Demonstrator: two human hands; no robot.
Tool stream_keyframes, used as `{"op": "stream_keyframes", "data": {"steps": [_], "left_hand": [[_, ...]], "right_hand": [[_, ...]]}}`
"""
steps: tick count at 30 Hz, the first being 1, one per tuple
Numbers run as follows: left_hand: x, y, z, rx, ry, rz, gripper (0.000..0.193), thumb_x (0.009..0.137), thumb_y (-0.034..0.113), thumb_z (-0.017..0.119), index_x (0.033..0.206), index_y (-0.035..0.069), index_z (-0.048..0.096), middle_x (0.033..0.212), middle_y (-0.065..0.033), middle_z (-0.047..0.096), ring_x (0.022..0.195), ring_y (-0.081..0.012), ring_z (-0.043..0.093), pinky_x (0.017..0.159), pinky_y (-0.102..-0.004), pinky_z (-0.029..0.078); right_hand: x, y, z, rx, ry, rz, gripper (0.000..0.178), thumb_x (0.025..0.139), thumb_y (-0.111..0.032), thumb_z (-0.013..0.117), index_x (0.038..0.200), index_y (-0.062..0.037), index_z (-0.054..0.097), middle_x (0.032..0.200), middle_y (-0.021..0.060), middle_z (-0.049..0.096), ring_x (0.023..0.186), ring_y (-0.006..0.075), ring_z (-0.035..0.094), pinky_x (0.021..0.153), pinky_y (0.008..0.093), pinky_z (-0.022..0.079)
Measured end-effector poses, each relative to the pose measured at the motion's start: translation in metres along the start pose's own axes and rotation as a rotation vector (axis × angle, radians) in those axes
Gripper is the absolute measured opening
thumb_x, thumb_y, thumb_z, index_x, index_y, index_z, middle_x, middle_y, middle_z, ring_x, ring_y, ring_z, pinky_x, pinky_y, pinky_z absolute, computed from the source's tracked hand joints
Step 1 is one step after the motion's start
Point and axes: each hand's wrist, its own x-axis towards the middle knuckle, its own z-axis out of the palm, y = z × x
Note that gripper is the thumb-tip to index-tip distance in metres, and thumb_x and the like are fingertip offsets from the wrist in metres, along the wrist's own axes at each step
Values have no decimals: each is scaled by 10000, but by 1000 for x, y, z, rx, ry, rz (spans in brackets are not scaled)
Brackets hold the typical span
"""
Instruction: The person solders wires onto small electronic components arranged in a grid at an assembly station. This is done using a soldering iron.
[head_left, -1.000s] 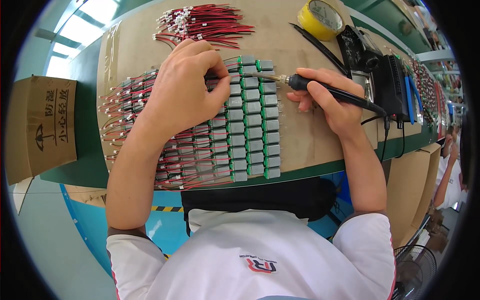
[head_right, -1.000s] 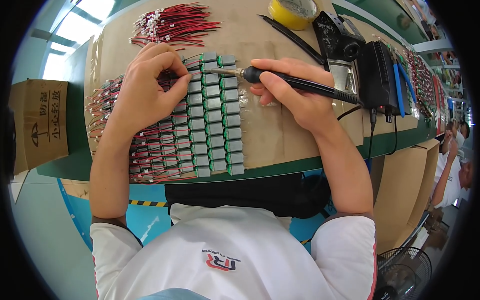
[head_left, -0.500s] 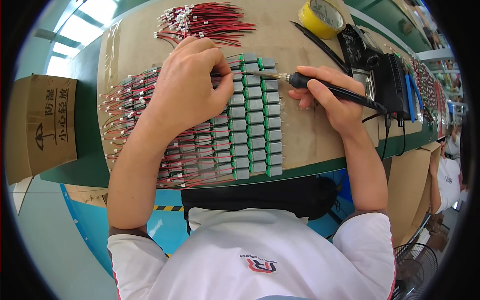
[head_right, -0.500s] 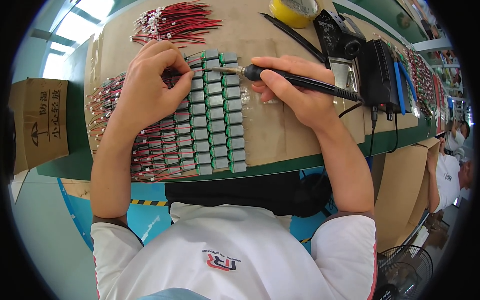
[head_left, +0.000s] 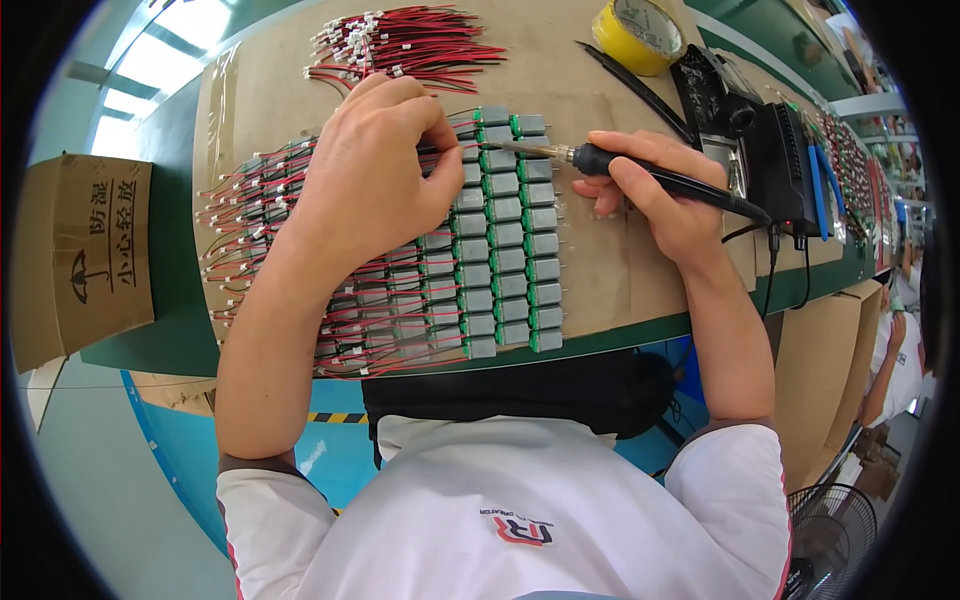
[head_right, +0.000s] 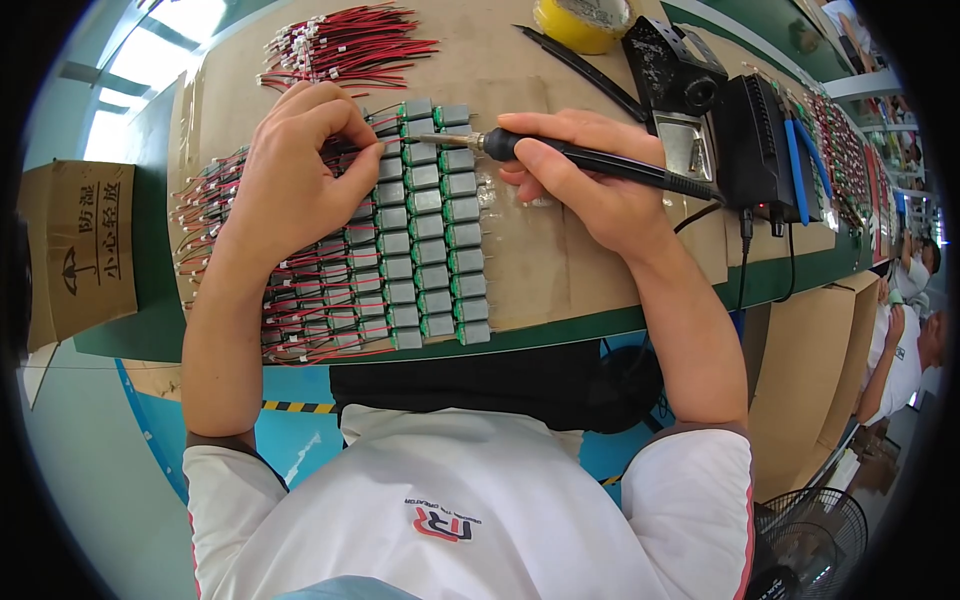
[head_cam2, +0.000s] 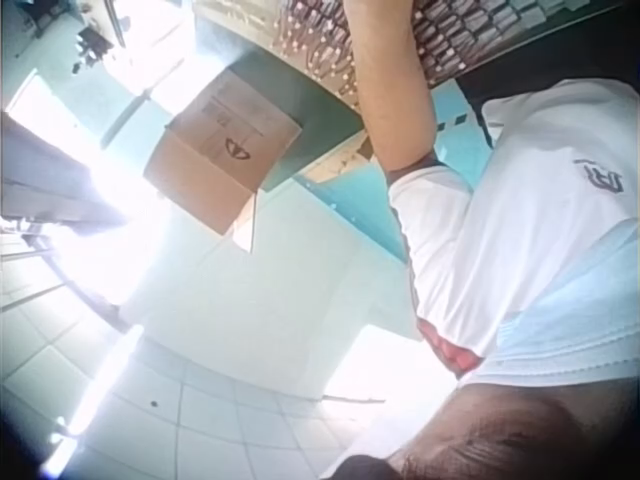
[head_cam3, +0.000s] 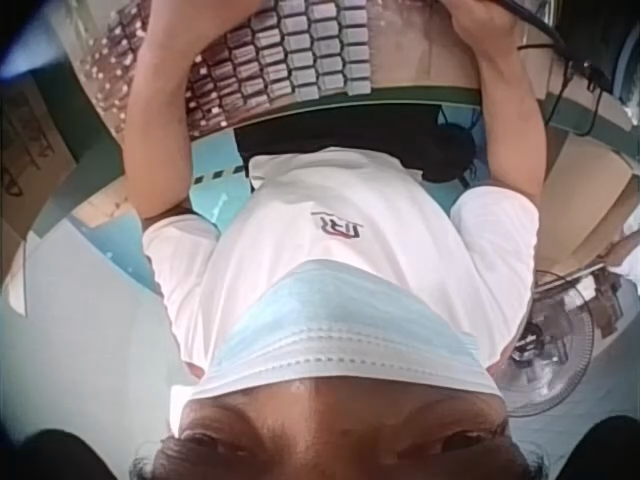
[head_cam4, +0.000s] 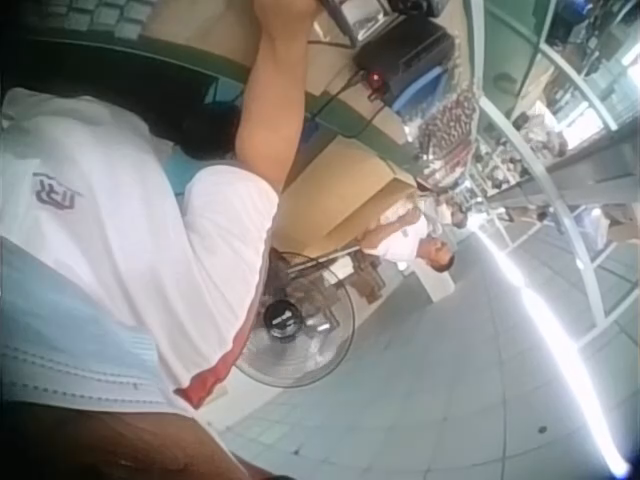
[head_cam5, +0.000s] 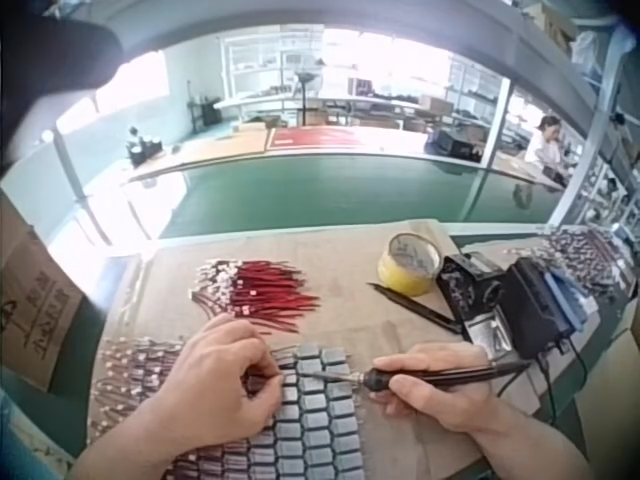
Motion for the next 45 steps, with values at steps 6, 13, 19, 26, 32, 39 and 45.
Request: {"op": "stream_keyframes", "data": {"steps": [6,13,19,26,32,39,45], "left_hand": [[-1,1,-1,6,-11,-8,90,798,61,729,777,-20,695,908,-146,700,944,-345,658,883,-445,551],[0,0,-1,12,-6,5,86,799,63,729,780,-17,704,902,-143,699,942,-343,659,884,-446,554],[1,-4,1,9,-4,21,112,801,55,773,795,3,673,873,-113,655,912,-327,634,836,-432,528],[-1,-6,2,45,7,50,86,782,84,754,764,31,690,864,-117,665,948,-344,648,864,-443,544],[-2,-6,4,42,5,53,83,778,101,751,782,32,705,902,-117,679,973,-341,642,910,-449,547],[-3,-6,4,42,8,41,85,789,98,745,791,18,719,936,-133,687,1030,-348,640,983,-451,540],[-2,-8,6,19,50,82,67,770,75,746,768,13,720,894,-132,681,1022,-348,640,983,-453,542]], "right_hand": [[-1,2,0,-3,-11,-17,320,1033,24,578,1313,139,682,1043,197,754,826,236,781,729,298,627],[-1,9,-1,148,74,-67,286,1026,31,630,1288,117,708,1018,178,764,809,193,774,738,286,647],[15,-8,1,74,159,-184,335,1075,-50,638,1369,110,659,1024,179,767,799,190,765,754,284,650],[91,-13,10,-281,36,-287,196,1071,-77,655,1253,-62,727,1008,83,799,857,128,748,795,272,615],[144,-2,51,-502,-9,-530,140,971,-63,754,1110,-60,739,987,134,787,876,284,766,797,356,606],[184,6,93,-473,-126,-412,305,882,-205,861,1095,-39,719,821,127,728,727,282,696,708,390,569],[189,14,101,-545,-178,-307,313,867,-170,836,1118,-25,720,823,141,743,732,271,708,719,394,579]]}}
